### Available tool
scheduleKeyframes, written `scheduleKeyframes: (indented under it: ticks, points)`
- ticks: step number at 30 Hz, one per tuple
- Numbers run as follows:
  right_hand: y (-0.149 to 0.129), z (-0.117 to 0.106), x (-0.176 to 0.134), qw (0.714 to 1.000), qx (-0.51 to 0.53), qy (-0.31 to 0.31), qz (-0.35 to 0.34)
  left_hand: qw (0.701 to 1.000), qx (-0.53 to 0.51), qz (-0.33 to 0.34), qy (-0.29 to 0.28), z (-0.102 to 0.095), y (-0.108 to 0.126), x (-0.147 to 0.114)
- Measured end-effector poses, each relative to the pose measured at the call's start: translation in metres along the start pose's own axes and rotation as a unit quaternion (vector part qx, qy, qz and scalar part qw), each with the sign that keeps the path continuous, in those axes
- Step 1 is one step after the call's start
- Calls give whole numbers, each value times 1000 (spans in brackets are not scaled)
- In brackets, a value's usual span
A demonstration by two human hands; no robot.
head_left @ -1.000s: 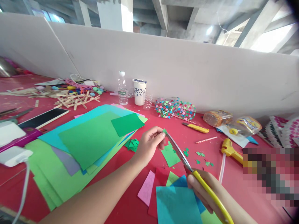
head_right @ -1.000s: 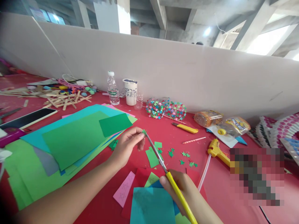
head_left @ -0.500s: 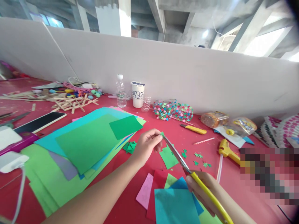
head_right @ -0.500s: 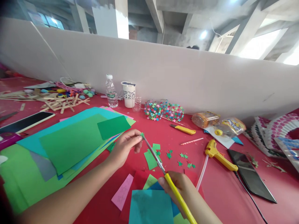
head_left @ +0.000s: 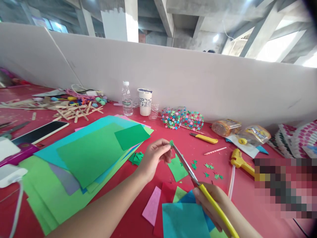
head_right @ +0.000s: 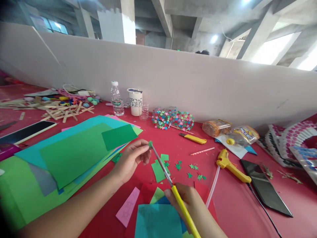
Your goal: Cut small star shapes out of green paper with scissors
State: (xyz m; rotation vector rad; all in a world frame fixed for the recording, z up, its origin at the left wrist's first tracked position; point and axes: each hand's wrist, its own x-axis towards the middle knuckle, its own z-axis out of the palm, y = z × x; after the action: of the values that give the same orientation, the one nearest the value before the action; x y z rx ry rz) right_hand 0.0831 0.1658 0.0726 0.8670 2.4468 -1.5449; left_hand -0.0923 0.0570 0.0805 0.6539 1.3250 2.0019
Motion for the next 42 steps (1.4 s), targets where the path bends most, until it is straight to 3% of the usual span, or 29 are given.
scheduleKeyframes:
  ticks: [5, 16, 42]
  points:
    - [-2, 0, -2, 1000, 7, -8, 4, 999, 24, 16, 17, 0, 0, 0]
    - [5, -3, -8, 999, 11, -16, -43, 994, 91, 59, -17, -5, 0, 3]
    - [0, -2, -8, 1000, 8, -4, -24, 997, 64, 44, -12, -3, -3, 2]
